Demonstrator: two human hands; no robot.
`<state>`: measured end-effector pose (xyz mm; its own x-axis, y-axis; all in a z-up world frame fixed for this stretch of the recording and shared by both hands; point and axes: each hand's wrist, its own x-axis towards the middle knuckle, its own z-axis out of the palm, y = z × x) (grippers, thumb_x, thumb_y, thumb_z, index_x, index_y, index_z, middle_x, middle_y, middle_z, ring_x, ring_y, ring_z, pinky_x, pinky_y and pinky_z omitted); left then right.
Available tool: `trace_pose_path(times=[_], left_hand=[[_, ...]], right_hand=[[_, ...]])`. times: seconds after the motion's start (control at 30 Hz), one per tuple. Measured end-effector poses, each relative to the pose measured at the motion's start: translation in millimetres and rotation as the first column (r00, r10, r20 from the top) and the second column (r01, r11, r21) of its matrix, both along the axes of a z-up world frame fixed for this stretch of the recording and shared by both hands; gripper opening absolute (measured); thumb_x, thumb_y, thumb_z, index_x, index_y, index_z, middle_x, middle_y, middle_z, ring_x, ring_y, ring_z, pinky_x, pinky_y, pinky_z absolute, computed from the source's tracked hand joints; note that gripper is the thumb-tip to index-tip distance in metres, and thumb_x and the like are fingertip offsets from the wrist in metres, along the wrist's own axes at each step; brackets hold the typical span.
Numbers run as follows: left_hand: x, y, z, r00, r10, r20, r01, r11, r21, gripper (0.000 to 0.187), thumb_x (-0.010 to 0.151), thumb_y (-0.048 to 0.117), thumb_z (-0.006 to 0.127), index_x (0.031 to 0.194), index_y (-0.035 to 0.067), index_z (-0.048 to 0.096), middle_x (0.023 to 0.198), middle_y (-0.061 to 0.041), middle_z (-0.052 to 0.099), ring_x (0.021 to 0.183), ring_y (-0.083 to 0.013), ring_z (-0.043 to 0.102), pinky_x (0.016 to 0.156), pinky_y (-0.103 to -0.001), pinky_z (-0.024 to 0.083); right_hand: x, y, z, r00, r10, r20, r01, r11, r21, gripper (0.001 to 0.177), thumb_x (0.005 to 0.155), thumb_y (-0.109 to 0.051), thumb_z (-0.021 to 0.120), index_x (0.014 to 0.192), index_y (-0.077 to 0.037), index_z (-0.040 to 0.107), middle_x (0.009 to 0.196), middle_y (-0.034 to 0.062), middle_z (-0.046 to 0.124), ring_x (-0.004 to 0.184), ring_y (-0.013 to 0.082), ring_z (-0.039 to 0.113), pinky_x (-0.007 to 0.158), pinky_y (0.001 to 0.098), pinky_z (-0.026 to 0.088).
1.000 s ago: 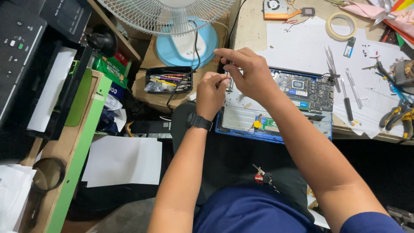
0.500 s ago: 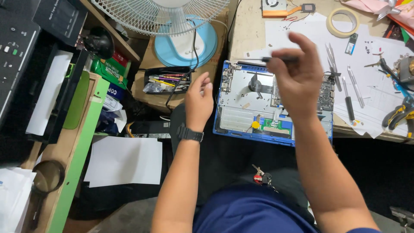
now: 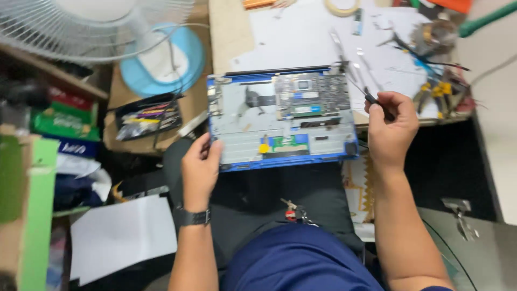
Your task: The person is repairing a disassembled laptop resting on their lap. They use a black pen to point at and manipulate components on the motherboard, then use a soldering iron to work on the circuit board.
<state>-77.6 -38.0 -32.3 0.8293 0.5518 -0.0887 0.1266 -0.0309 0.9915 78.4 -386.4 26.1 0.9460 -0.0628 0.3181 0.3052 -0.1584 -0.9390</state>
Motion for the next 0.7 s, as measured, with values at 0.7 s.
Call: trace_pose_path(times=[0.7], left_hand=[[4,-13,-9,0.979,0.12,0.163,-0.1,0.987,-0.126,0.043,0.093,0.004,0.074,0.133,-0.006,0.061,0.115,-0.011,0.071,0.098,-0.0128,0.068,0.085,-0.029,0.059]], right_hand=[[-1,26,21,0.945,0.094,0.315,0.1,0.829,-0.55,0.013,0.099,0.006,0.069,0.11,0.0,0.073,0.104,0.0142,0.068,0.09,0.0211,0.069,0.084,0.0309,0.057]])
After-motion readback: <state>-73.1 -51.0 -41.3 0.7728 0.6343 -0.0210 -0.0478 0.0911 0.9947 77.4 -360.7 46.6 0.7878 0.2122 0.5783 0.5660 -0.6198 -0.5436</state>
